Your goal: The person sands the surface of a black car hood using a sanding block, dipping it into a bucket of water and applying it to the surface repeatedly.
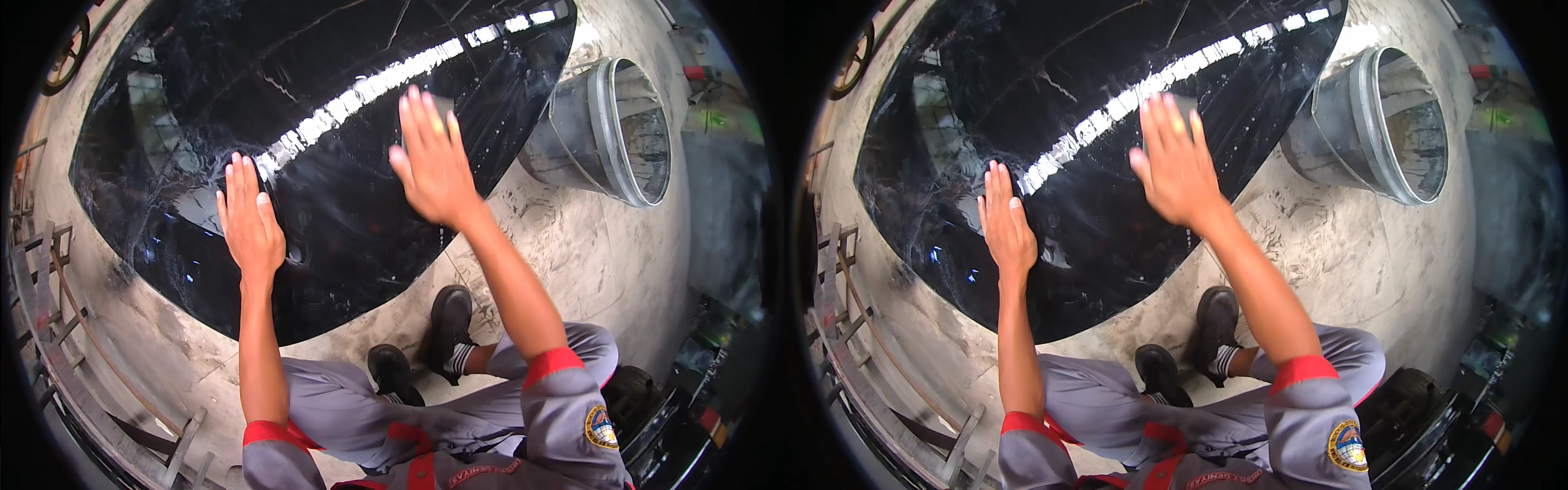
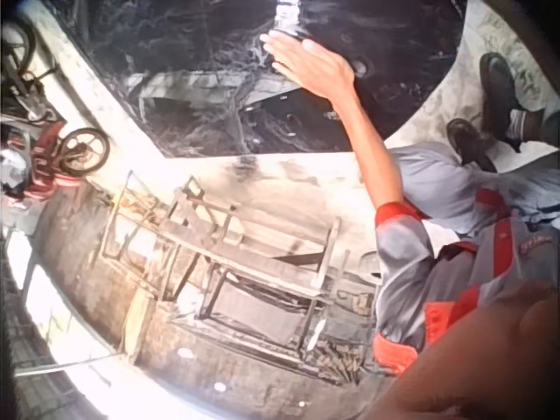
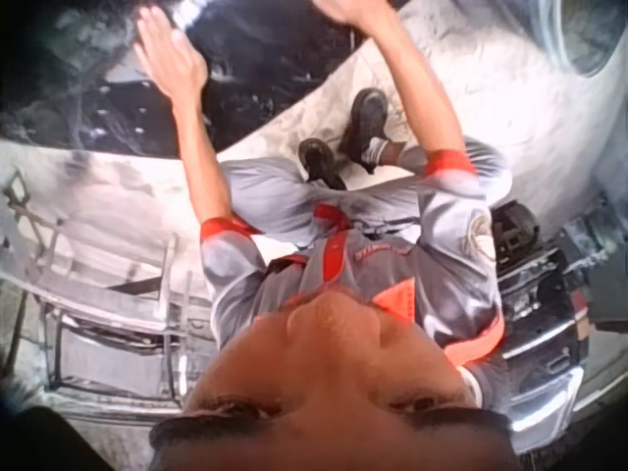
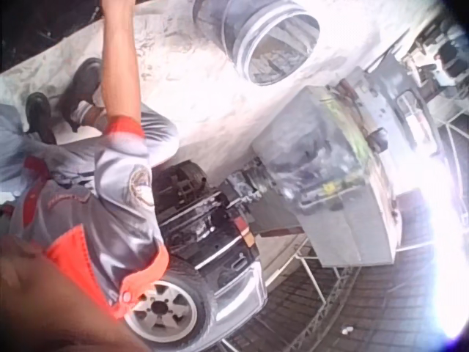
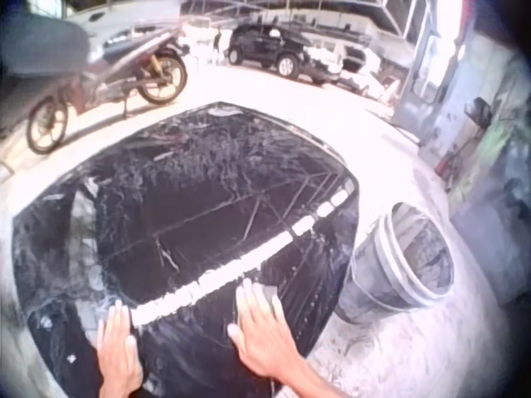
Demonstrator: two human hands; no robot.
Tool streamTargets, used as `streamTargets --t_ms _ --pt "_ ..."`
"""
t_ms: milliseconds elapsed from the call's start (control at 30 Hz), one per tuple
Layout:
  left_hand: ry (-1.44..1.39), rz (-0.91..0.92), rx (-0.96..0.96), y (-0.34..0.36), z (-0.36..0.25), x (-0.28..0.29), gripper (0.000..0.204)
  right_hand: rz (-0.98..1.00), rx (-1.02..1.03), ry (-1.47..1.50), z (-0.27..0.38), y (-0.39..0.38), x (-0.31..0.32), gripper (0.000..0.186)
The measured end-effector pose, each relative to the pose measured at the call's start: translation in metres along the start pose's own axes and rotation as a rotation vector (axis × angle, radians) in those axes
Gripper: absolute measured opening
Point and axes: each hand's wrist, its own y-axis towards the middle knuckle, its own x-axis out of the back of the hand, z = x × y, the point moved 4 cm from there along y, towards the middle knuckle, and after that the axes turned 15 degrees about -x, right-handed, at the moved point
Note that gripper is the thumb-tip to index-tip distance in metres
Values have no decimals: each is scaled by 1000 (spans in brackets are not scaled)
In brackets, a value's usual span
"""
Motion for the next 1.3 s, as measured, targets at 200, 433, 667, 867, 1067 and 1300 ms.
streamTargets --t_ms 200,433,667,867,1067,1300 --pt "-9 -8 -8 1 6 2 54 -38 -12 -41 35 -24 -3 67" --pt "-49 14 6 6 -5 15 54 104 130 107 80 -33 -11 67" --pt "-44 34 21 -3 7 13 54 177 181 141 73 -82 -14 71" --pt "-5 6 11 6 -6 12 54 151 153 128 92 -57 -15 69" --pt "2 20 8 2 2 11 55 139 124 138 99 -42 -28 68" --pt "10 15 14 6 -2 15 56 50 -130 -27 14 -32 11 67"
